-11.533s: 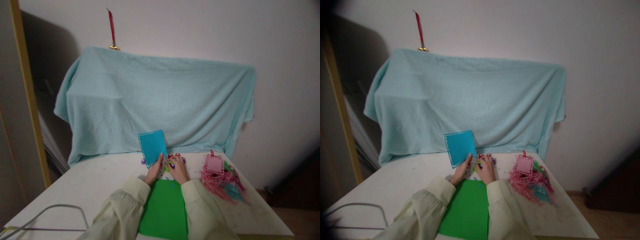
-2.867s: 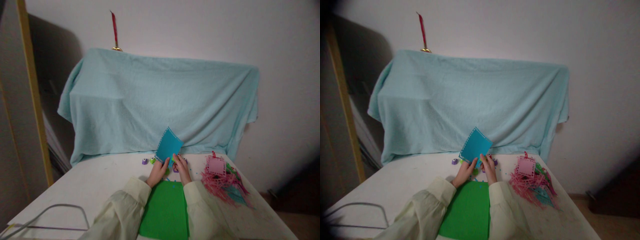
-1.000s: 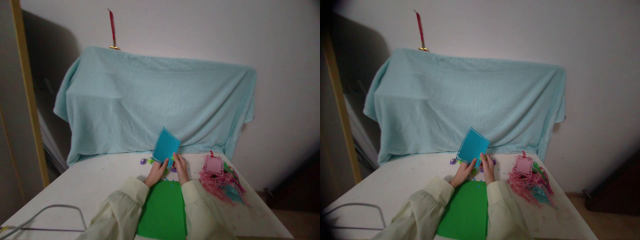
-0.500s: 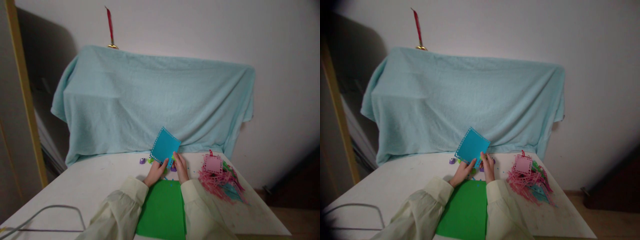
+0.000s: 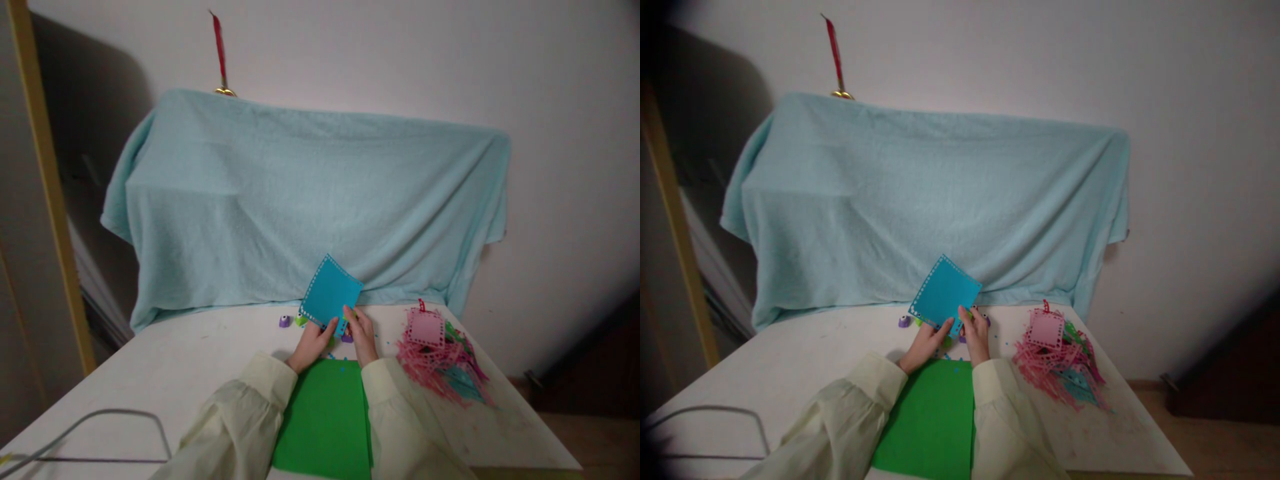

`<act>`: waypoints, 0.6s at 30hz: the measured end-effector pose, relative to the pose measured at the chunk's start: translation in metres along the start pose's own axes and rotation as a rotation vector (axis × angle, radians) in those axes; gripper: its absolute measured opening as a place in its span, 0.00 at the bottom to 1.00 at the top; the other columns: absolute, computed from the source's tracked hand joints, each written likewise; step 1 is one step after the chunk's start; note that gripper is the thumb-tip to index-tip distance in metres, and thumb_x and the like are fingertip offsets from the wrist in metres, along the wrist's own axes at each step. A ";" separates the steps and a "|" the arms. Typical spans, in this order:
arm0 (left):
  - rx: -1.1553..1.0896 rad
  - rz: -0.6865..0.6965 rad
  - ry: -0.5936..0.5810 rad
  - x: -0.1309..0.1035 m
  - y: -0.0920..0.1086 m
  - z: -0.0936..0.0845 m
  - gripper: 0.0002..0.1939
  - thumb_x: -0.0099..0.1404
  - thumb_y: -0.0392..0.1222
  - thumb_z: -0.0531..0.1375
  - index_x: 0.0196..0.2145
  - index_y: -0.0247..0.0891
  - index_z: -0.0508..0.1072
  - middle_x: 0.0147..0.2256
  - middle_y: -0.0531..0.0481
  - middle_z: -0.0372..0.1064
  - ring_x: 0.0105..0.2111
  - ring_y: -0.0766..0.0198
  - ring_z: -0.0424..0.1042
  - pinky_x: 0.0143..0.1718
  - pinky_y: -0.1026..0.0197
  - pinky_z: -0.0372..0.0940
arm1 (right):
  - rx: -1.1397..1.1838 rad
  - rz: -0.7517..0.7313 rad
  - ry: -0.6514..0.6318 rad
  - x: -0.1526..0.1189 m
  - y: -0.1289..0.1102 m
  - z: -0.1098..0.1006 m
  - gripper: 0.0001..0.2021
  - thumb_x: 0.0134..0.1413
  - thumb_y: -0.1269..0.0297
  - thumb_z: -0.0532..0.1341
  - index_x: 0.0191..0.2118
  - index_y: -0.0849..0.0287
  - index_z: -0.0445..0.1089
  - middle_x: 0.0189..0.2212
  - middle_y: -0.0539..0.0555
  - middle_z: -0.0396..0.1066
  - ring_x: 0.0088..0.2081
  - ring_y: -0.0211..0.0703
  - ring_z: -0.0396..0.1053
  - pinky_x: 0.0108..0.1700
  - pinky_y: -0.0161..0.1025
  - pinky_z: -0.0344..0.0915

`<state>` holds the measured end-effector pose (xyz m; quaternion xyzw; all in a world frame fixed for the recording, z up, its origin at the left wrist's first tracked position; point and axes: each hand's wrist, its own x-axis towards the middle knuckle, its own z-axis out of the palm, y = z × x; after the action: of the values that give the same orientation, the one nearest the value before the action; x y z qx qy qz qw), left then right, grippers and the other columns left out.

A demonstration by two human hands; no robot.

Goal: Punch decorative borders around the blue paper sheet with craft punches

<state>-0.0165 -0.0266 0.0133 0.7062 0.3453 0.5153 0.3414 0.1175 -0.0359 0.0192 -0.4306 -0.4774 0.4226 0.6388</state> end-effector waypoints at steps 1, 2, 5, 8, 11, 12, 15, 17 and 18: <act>-0.011 -0.001 -0.010 0.000 -0.001 0.000 0.20 0.65 0.52 0.51 0.42 0.34 0.73 0.37 0.45 0.74 0.36 0.59 0.70 0.46 0.58 0.61 | 0.003 0.005 0.006 -0.001 -0.001 0.000 0.17 0.46 0.47 0.63 0.30 0.58 0.68 0.17 0.45 0.61 0.18 0.34 0.55 0.21 0.33 0.52; -0.021 -0.003 -0.014 0.000 -0.002 0.001 0.20 0.65 0.52 0.51 0.43 0.34 0.72 0.39 0.44 0.74 0.37 0.59 0.70 0.47 0.58 0.61 | 0.010 0.011 0.018 -0.001 -0.003 0.001 0.18 0.45 0.46 0.63 0.30 0.58 0.68 0.16 0.45 0.61 0.18 0.34 0.55 0.21 0.33 0.52; -0.038 -0.013 -0.005 0.000 -0.003 0.001 0.19 0.65 0.51 0.52 0.43 0.34 0.72 0.40 0.44 0.74 0.40 0.58 0.70 0.49 0.57 0.59 | 0.046 0.028 0.068 -0.002 -0.008 0.004 0.20 0.42 0.44 0.63 0.27 0.58 0.68 0.15 0.45 0.62 0.18 0.35 0.57 0.21 0.33 0.52; -0.032 -0.020 -0.010 0.000 -0.002 0.000 0.19 0.65 0.51 0.52 0.41 0.34 0.73 0.36 0.45 0.74 0.41 0.57 0.69 0.50 0.56 0.58 | 0.082 0.033 0.100 -0.002 -0.012 0.006 0.20 0.41 0.43 0.64 0.27 0.58 0.68 0.14 0.45 0.62 0.18 0.36 0.60 0.21 0.33 0.53; -0.024 -0.034 -0.010 -0.001 0.001 -0.001 0.19 0.65 0.52 0.52 0.39 0.34 0.74 0.32 0.46 0.74 0.40 0.57 0.69 0.49 0.56 0.59 | 0.120 0.039 0.120 -0.001 -0.015 0.005 0.20 0.40 0.43 0.64 0.27 0.58 0.67 0.14 0.45 0.62 0.18 0.36 0.60 0.20 0.33 0.53; -0.023 -0.044 -0.008 -0.001 0.001 -0.001 0.19 0.65 0.52 0.52 0.38 0.34 0.74 0.31 0.47 0.74 0.39 0.57 0.70 0.48 0.56 0.60 | 0.133 0.042 0.125 0.000 -0.015 0.005 0.20 0.40 0.43 0.64 0.27 0.58 0.67 0.14 0.45 0.62 0.17 0.36 0.60 0.20 0.33 0.53; -0.022 -0.070 -0.005 -0.002 0.002 -0.001 0.20 0.64 0.54 0.53 0.36 0.34 0.75 0.29 0.47 0.74 0.36 0.57 0.70 0.45 0.56 0.62 | 0.161 0.046 0.142 0.002 -0.013 0.003 0.20 0.40 0.43 0.64 0.27 0.58 0.67 0.14 0.45 0.63 0.17 0.36 0.60 0.20 0.34 0.53; -0.030 -0.061 -0.001 -0.001 0.002 -0.001 0.20 0.63 0.54 0.53 0.36 0.33 0.75 0.30 0.46 0.74 0.36 0.57 0.70 0.45 0.56 0.62 | 0.166 0.048 0.147 0.003 -0.010 0.003 0.20 0.40 0.44 0.65 0.27 0.58 0.67 0.14 0.45 0.63 0.17 0.36 0.60 0.20 0.34 0.53; -0.037 -0.049 0.001 -0.001 0.002 -0.001 0.20 0.64 0.53 0.53 0.37 0.33 0.74 0.32 0.46 0.74 0.37 0.57 0.70 0.46 0.56 0.61 | 0.165 0.049 0.147 0.003 -0.009 0.002 0.20 0.41 0.44 0.65 0.27 0.58 0.67 0.14 0.45 0.63 0.17 0.36 0.60 0.20 0.34 0.53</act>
<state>-0.0171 -0.0285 0.0145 0.6909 0.3531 0.5132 0.3668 0.1171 -0.0347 0.0288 -0.4177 -0.3823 0.4434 0.6948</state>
